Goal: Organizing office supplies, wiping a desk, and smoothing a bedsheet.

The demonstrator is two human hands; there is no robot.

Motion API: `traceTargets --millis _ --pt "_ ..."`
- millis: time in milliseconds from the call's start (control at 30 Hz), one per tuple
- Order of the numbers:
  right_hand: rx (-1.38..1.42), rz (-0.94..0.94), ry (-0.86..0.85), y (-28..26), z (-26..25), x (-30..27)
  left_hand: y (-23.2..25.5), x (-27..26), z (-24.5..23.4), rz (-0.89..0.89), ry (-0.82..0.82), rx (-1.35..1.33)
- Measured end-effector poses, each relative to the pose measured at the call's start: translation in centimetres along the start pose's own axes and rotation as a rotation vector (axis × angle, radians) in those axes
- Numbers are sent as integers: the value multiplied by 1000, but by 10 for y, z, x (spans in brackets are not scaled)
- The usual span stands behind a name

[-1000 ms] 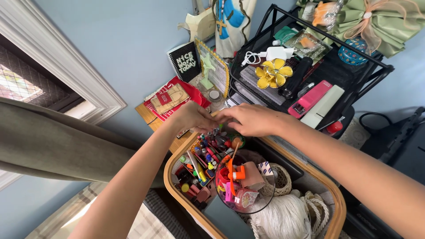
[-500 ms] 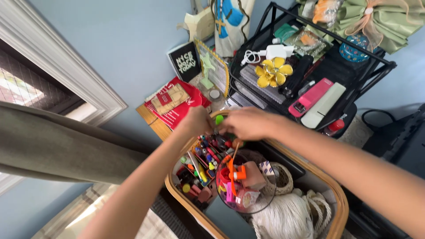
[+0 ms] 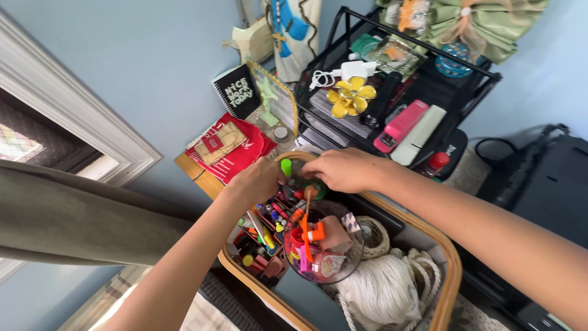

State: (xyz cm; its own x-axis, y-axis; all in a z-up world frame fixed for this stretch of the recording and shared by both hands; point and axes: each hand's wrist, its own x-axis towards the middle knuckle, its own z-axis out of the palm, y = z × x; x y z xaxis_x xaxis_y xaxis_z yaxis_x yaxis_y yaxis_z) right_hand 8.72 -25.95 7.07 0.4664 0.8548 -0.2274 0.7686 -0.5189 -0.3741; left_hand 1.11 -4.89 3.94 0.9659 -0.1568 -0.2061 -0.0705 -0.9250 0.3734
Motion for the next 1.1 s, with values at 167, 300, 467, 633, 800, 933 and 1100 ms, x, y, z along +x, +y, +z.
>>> traceTargets --millis 167,300,467,633,800,933,1100 --pt "40 69 -52 0 -1 -24 -20 8 19 28 -54 39" --pt "68 81 -50 5 -13 -59 8 -8 -5 39 18 -88" --pt "33 217 -39 -1 -40 -121 83 -17 -33 62 123 -130" --pt "53 271 11 21 -45 -183 165 -8 -29 296 143 -217" --pt "98 431 25 35 -53 -253 227 10 -9 418 38 -223" --pt "74 508 49 55 -49 -315 273 25 11 545 -3 -251" --pt "124 587 120 78 -36 -395 346 37 40 579 -119 -215"
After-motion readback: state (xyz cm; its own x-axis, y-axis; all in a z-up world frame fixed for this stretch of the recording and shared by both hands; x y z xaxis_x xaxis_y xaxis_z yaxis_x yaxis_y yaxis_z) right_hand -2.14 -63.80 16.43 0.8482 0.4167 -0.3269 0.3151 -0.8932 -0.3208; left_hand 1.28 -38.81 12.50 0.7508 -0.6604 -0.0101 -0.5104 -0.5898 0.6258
